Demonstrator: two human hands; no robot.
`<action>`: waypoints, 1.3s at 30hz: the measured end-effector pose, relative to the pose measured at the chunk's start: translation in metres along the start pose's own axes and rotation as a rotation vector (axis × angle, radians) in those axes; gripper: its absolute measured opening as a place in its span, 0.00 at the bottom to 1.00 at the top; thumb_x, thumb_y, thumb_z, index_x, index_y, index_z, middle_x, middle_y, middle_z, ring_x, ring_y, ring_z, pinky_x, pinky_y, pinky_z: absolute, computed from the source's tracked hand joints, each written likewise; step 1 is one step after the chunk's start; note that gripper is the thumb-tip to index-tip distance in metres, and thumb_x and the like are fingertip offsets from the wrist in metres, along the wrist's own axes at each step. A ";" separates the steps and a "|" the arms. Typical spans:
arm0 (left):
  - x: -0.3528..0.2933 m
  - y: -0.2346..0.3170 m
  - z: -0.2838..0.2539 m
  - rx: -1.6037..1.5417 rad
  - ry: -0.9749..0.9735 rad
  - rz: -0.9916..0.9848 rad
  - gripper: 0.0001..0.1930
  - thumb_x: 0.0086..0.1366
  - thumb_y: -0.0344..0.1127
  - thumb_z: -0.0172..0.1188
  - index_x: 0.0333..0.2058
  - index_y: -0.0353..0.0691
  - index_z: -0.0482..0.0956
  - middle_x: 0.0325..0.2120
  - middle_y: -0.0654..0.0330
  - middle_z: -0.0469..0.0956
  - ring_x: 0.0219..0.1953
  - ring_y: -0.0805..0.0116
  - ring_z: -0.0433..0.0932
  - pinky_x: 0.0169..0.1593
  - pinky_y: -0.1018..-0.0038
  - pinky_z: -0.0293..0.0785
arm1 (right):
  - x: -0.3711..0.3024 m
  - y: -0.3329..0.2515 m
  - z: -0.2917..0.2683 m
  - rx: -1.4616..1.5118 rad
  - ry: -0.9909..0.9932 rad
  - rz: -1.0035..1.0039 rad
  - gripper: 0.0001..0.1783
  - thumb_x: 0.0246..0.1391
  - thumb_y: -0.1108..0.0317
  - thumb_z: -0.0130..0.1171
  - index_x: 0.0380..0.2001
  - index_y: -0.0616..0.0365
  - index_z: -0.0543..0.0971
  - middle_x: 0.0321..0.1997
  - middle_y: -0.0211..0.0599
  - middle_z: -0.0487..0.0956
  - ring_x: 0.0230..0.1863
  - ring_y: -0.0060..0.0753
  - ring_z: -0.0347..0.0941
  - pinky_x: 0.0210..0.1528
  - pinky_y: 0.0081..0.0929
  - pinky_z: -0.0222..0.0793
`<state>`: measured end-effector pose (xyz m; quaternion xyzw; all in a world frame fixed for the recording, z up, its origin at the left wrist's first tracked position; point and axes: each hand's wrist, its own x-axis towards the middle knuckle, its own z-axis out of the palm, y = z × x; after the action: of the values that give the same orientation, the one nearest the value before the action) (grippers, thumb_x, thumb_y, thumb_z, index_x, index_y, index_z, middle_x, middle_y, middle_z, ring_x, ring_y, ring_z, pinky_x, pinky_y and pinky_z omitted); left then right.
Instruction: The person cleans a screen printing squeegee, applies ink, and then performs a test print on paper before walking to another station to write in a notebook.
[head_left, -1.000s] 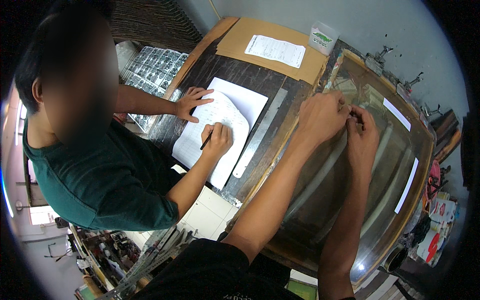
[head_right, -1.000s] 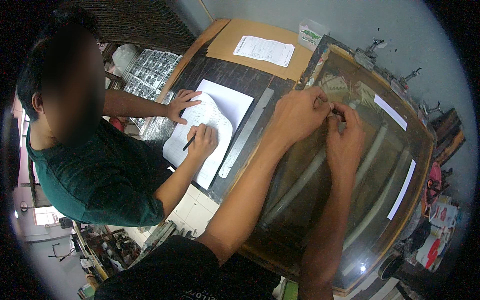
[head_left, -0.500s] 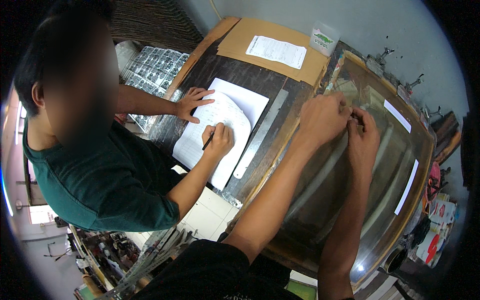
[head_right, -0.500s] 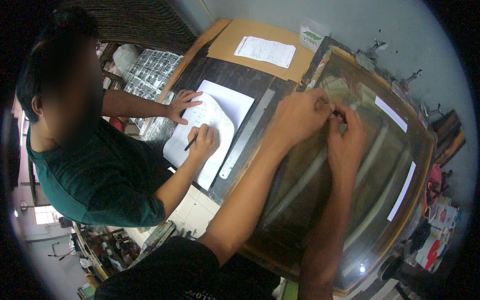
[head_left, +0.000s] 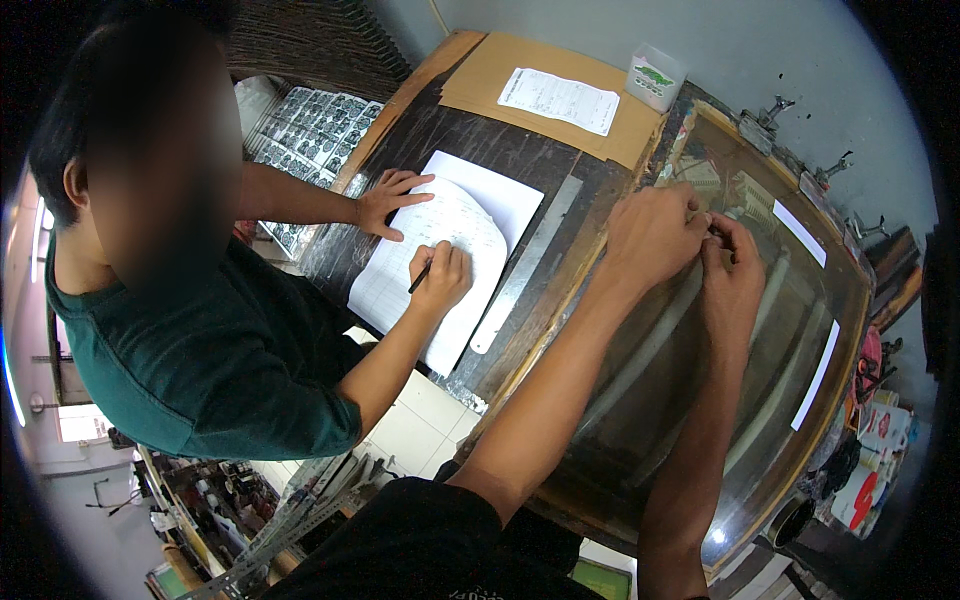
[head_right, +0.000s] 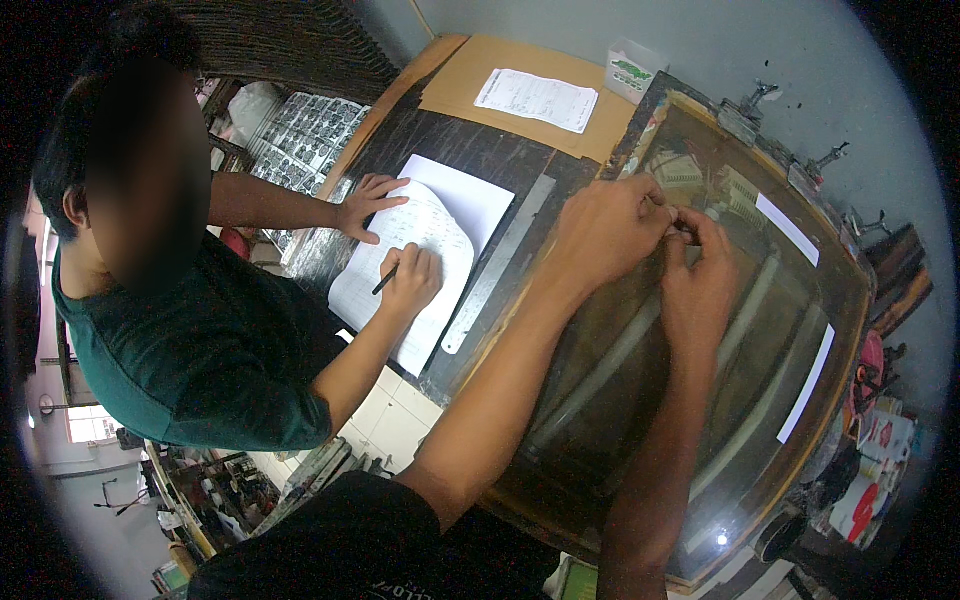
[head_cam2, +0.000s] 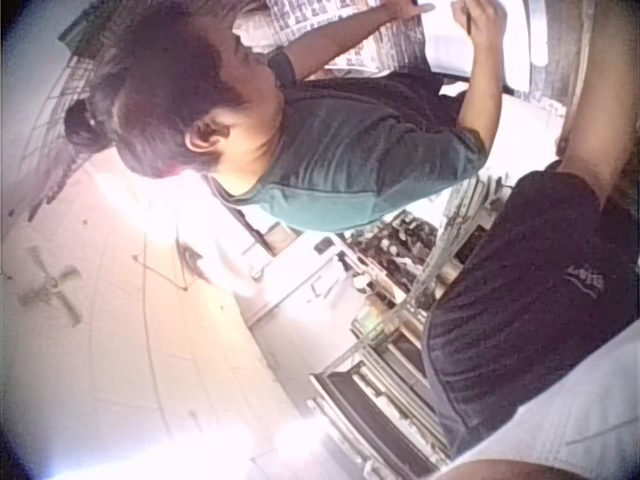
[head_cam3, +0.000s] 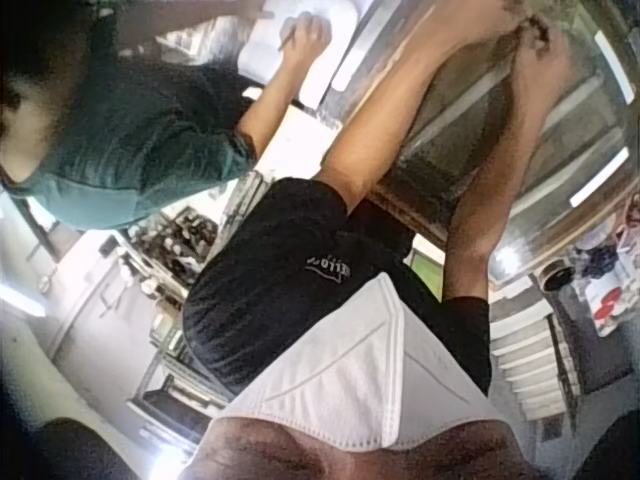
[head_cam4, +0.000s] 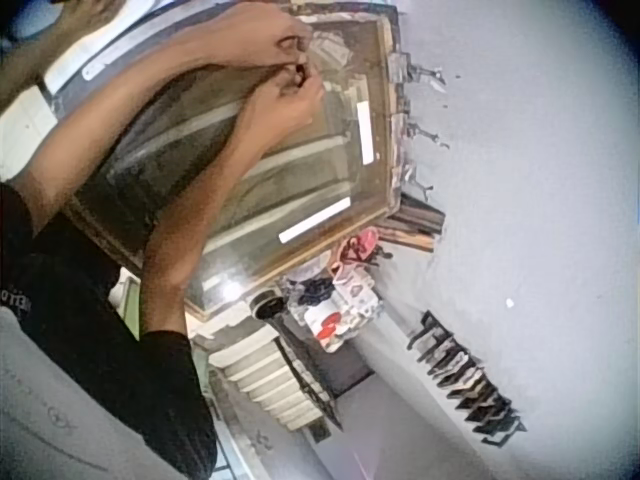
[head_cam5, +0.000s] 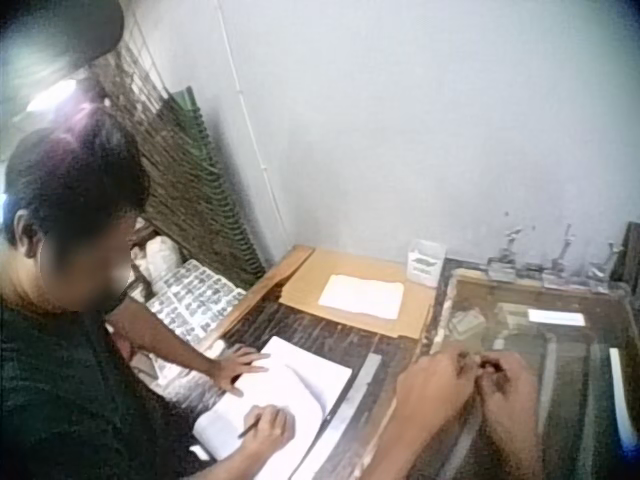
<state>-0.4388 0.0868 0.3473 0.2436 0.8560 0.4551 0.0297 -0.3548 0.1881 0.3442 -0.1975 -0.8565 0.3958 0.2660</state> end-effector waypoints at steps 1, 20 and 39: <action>0.000 0.000 0.000 0.000 0.003 -0.002 0.13 0.58 0.44 0.64 0.35 0.42 0.83 0.30 0.50 0.84 0.37 0.46 0.82 0.42 0.55 0.77 | 0.000 0.000 0.001 -0.013 0.002 0.001 0.13 0.57 0.75 0.57 0.45 0.60 0.80 0.42 0.43 0.80 0.44 0.40 0.77 0.51 0.34 0.70; 0.000 0.000 0.001 0.009 0.003 0.001 0.13 0.58 0.44 0.64 0.37 0.41 0.84 0.31 0.50 0.84 0.38 0.46 0.83 0.43 0.54 0.77 | 0.001 0.003 0.000 -0.006 -0.010 -0.011 0.12 0.57 0.74 0.57 0.45 0.60 0.80 0.42 0.44 0.80 0.44 0.41 0.77 0.51 0.35 0.70; 0.001 -0.001 0.003 0.018 0.003 0.018 0.13 0.59 0.44 0.63 0.37 0.42 0.83 0.31 0.50 0.84 0.37 0.45 0.82 0.43 0.55 0.77 | 0.000 0.002 -0.001 -0.045 0.003 -0.028 0.13 0.56 0.75 0.57 0.45 0.61 0.80 0.42 0.44 0.80 0.45 0.40 0.78 0.51 0.34 0.70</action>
<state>-0.4393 0.0886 0.3448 0.2509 0.8578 0.4480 0.0224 -0.3541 0.1902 0.3431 -0.1918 -0.8676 0.3722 0.2683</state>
